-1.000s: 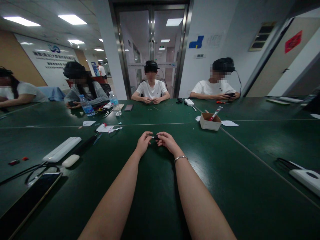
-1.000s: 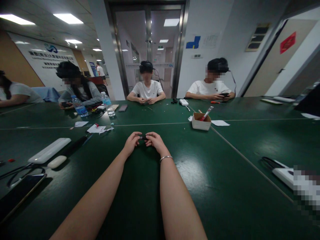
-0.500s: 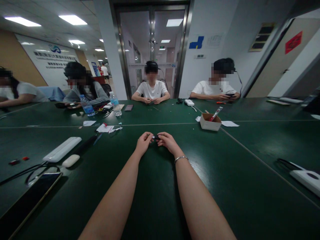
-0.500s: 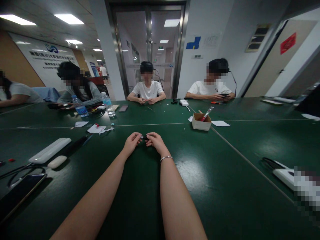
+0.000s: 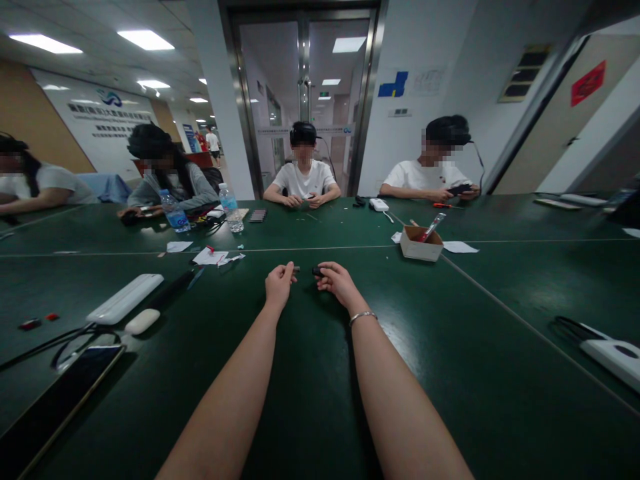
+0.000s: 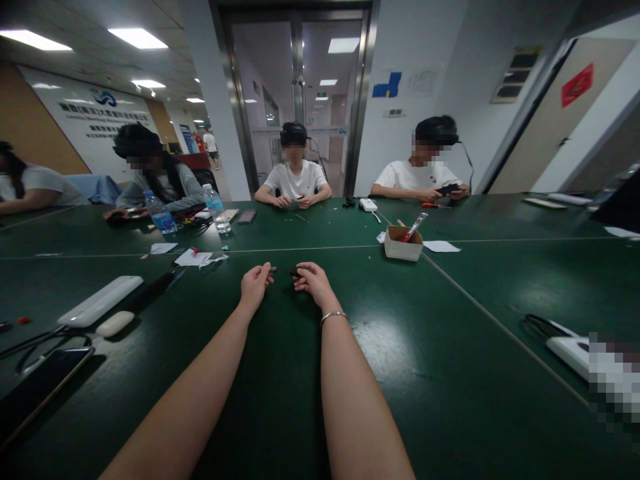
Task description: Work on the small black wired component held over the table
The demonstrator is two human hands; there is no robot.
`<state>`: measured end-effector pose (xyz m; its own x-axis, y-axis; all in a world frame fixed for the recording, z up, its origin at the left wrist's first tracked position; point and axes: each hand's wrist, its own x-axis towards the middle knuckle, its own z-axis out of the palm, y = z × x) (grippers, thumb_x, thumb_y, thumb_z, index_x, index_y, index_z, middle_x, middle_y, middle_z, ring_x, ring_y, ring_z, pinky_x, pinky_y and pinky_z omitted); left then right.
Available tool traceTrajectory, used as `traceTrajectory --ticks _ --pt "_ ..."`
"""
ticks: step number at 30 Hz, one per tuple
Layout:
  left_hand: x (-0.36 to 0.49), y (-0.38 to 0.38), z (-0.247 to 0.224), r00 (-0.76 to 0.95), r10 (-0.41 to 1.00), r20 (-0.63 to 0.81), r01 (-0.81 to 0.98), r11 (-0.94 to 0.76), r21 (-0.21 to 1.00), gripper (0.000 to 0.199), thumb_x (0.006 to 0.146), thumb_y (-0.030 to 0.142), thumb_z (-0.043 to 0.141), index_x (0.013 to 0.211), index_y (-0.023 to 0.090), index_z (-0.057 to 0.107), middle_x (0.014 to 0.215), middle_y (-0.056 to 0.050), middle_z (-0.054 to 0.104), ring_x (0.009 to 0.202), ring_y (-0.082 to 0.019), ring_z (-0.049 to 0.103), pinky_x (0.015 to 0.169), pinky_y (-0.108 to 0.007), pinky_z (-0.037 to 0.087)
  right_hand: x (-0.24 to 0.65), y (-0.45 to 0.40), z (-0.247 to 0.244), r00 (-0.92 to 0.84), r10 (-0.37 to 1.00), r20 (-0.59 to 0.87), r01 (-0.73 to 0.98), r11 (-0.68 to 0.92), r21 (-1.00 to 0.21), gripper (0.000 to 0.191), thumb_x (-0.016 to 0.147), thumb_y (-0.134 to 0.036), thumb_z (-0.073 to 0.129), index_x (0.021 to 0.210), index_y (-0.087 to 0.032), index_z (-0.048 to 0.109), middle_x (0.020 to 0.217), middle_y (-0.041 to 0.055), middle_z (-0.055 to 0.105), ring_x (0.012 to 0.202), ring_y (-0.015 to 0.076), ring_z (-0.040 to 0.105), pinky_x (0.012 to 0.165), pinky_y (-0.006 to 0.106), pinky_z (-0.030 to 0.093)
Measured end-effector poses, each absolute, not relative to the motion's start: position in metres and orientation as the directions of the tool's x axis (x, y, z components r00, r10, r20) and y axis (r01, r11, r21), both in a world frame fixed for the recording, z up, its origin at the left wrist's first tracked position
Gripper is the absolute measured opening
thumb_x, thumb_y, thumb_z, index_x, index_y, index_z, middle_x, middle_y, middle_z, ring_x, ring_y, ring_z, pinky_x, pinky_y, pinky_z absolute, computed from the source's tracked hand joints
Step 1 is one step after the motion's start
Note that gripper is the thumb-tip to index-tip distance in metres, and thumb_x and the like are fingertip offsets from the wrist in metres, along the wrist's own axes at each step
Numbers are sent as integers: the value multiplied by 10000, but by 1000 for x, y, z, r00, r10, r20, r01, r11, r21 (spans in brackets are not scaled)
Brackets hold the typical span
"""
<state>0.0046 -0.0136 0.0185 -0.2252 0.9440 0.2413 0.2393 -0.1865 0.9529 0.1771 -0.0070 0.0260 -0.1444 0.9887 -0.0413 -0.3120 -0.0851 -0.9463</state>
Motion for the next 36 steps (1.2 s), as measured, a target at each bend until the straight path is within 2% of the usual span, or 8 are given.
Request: traceTrajectory --ticks 2,9,19,24,28,33,36 --pt "4 -14 18 -223 945 239 234 -187 954 427 807 563 507 775 159 641 640 -30 650 584 -129 564 559 -240 406 177 -7 26 -172 985 -30 -305 -83 -949 146 803 -139 609 944 -157 578 679 36 677 480 93 613 482 194 524" --pt "10 -14 15 -55 966 252 315 -223 922 409 797 566 522 752 174 629 631 -15 647 577 -128 572 582 -248 418 175 -6 23 -235 972 8 -274 -59 -960 193 750 -135 673 927 -158 600 730 30 675 512 90 619 500 197 529" --pt "10 -15 15 -87 969 232 390 -181 903 467 819 606 453 715 178 610 588 -12 623 530 -131 557 541 -245 398 178 -3 17 -266 963 47 -258 -24 -966 271 701 -200 736 944 -166 622 712 12 657 549 95 619 526 208 527" --pt "9 -21 22 -132 960 247 474 -158 866 517 833 626 397 644 188 597 530 -2 588 490 -133 523 516 -248 366 178 -3 17 -310 948 76 -252 -5 -968 336 660 -242 770 955 -171 627 737 2 658 568 86 617 544 203 520" --pt "9 -23 24 -153 957 245 473 -147 869 530 830 625 397 583 193 580 474 1 551 453 -136 500 505 -255 355 178 -4 19 -338 936 94 -238 11 -971 374 631 -252 788 961 -173 630 705 -16 646 577 85 615 550 199 515" --pt "8 -23 24 -165 955 246 450 -149 881 528 821 622 419 538 202 568 439 6 532 419 -132 482 506 -260 355 177 -6 22 -331 939 96 -239 15 -971 359 637 -244 787 953 -168 635 711 -6 659 580 86 618 545 194 520" --pt "8 -23 24 -157 958 241 450 -148 881 516 820 616 425 554 202 579 450 7 541 429 -134 491 506 -260 355 176 -6 23 -297 954 44 -246 -32 -969 294 680 -257 766 919 -152 632 729 28 685 553 88 616 519 194 520"
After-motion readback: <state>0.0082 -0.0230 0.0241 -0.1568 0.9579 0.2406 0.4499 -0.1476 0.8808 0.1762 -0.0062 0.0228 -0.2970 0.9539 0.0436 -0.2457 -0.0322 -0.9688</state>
